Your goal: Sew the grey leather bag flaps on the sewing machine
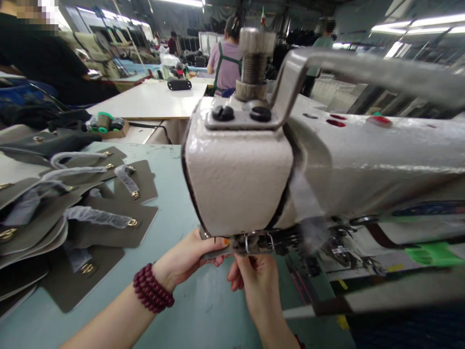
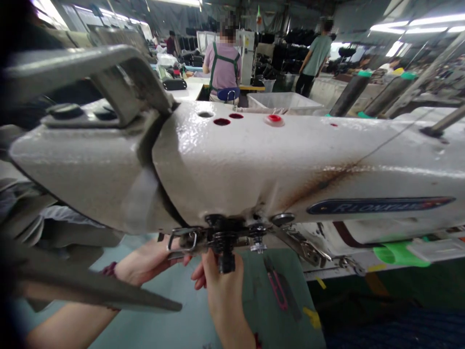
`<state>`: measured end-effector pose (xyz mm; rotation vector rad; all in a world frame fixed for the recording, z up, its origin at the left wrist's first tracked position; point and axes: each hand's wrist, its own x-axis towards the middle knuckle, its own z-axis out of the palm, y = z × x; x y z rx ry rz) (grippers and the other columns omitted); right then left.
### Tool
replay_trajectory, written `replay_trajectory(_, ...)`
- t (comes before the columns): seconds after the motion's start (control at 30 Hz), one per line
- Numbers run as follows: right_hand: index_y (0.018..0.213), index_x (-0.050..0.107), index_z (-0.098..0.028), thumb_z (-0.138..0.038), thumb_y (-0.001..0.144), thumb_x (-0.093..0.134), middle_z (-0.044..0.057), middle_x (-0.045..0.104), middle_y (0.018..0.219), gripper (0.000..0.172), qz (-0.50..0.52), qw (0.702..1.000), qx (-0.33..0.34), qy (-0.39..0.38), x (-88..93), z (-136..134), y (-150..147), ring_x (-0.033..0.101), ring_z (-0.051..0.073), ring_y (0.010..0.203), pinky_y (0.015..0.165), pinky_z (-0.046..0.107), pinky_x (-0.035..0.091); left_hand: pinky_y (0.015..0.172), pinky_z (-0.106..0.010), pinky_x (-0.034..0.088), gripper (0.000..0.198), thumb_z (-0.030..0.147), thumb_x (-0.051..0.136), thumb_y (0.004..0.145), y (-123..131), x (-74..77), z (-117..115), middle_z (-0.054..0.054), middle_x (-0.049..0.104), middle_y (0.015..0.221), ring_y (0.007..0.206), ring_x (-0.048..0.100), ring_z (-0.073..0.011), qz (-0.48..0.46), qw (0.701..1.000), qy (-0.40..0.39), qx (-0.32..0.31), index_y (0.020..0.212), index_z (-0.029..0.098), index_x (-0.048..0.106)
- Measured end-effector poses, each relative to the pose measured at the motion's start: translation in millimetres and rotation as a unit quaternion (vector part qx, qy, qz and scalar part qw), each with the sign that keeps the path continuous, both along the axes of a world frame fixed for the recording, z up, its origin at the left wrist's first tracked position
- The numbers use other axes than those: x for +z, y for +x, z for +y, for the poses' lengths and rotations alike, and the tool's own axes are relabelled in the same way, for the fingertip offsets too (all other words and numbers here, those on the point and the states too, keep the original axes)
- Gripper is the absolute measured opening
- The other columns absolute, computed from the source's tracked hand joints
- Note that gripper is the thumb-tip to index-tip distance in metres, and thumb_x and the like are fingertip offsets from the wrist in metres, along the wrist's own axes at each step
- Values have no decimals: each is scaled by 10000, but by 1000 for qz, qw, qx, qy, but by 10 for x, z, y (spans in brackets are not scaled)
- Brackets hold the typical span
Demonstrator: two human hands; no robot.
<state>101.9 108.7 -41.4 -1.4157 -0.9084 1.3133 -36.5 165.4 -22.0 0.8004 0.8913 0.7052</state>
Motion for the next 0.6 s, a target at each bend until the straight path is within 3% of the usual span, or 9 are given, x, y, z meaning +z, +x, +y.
replay_trajectory(0.17,471,574,-142,-429,842,532,26,563,408,471,-20,1000,-12,-15,35,9,-37,494,82,334,372,160,380,518,-197,419,124,226,757,663,-33,-58,40,-30,666,691,558,518,-94,-6,1000,-11,-10,729,142,694)
replay_trajectory(0.4,537,580,-141,-378,835,536,21,586,434,384,-37,999,-29,-8,83,4,-78,531,95,349,383,159,417,508,-198,412,178,278,762,623,-31,56,98,-16,649,635,503,495,-80,9,1000,5,-18,651,131,665)
replay_trajectory(0.6,675,618,-133,-437,859,527,12,608,481,367,-27,1000,8,10,73,-50,-50,532,84,376,392,145,416,499,-195,416,158,249,762,595,-34,138,125,-7,642,610,498,499,-81,14,1000,6,-25,661,137,671)
